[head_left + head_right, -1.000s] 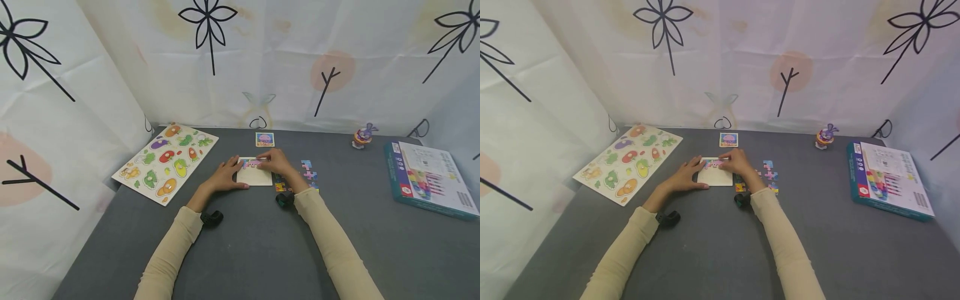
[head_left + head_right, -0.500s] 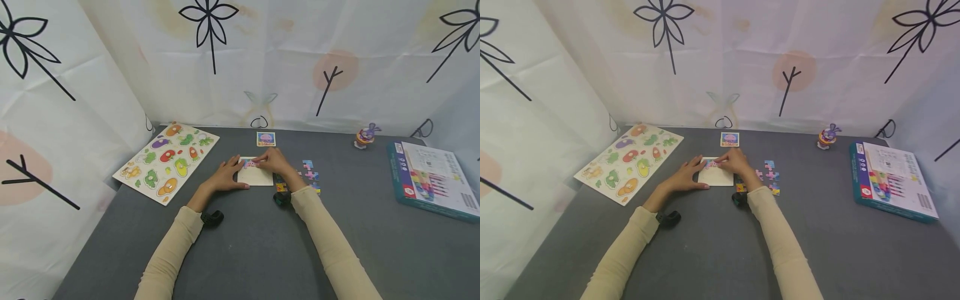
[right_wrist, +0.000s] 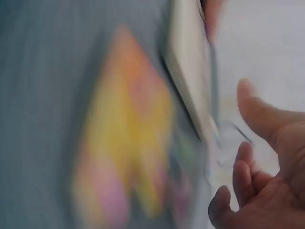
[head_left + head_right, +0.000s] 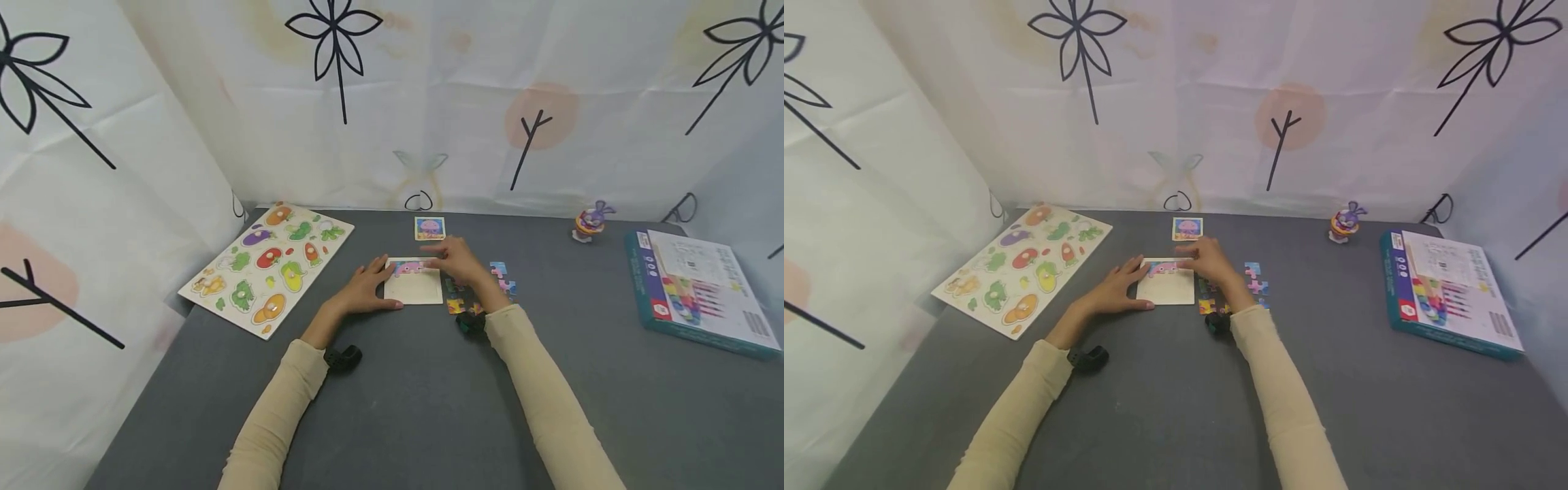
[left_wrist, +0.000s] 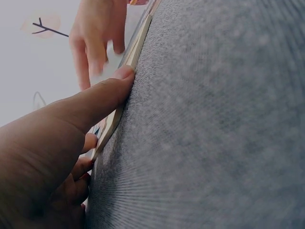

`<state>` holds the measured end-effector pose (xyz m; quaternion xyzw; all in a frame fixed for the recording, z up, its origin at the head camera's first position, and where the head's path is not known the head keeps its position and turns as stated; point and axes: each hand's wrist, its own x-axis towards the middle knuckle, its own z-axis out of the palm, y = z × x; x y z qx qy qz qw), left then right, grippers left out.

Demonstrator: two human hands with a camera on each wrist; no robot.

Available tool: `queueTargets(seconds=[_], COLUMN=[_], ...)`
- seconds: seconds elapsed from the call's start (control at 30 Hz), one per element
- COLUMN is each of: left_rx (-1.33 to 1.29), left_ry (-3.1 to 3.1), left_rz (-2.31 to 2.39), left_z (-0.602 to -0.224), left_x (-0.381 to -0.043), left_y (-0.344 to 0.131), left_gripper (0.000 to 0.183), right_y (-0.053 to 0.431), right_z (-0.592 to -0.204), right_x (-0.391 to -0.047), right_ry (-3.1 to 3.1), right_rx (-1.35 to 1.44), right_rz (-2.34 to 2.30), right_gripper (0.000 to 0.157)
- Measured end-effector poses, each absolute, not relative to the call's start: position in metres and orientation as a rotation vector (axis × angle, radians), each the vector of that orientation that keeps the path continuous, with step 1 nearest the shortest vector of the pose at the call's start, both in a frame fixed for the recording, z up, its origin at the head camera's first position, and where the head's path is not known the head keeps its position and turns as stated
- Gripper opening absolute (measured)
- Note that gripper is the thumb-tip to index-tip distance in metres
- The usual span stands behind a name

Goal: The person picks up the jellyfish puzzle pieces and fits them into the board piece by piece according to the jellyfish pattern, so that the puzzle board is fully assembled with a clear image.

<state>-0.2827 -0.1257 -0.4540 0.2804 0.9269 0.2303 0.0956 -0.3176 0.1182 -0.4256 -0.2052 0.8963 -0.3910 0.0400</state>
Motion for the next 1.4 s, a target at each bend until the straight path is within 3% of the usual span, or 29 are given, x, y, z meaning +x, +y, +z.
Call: queueTargets(seconds=[0.33,0.53,1.07,1.4], left_rx=[0.851,0.863,0.862,0.853], left_ry=[2.736,2.733,2.733,2.736], left_rz=[0.706,0.718,0.735,0.703], left_z=[-0.457,-0.458,-0.456,-0.454], left_x=[-0.284,-0.285,-0.283,-0.283], left_y=[-0.128,-0.129,-0.128,-0.127], left_gripper=[0.091,0.09,0.091,0.091], right_y=[0.226,0.251,0.245,0.175], right_z=[-0.413,-0.424,-0.426,-0.417], right_x=[-0.305,-0.302,-0.302,-0.307], right_ry=[2.839,2.801,2.826,2.897], right_rx=[-0.427,-0.377,-0.259,-0.328], right_rz=[-1.032,-0.944,-0.932,-1.082], right_gripper=[0.037,0.038,0.033,0.033])
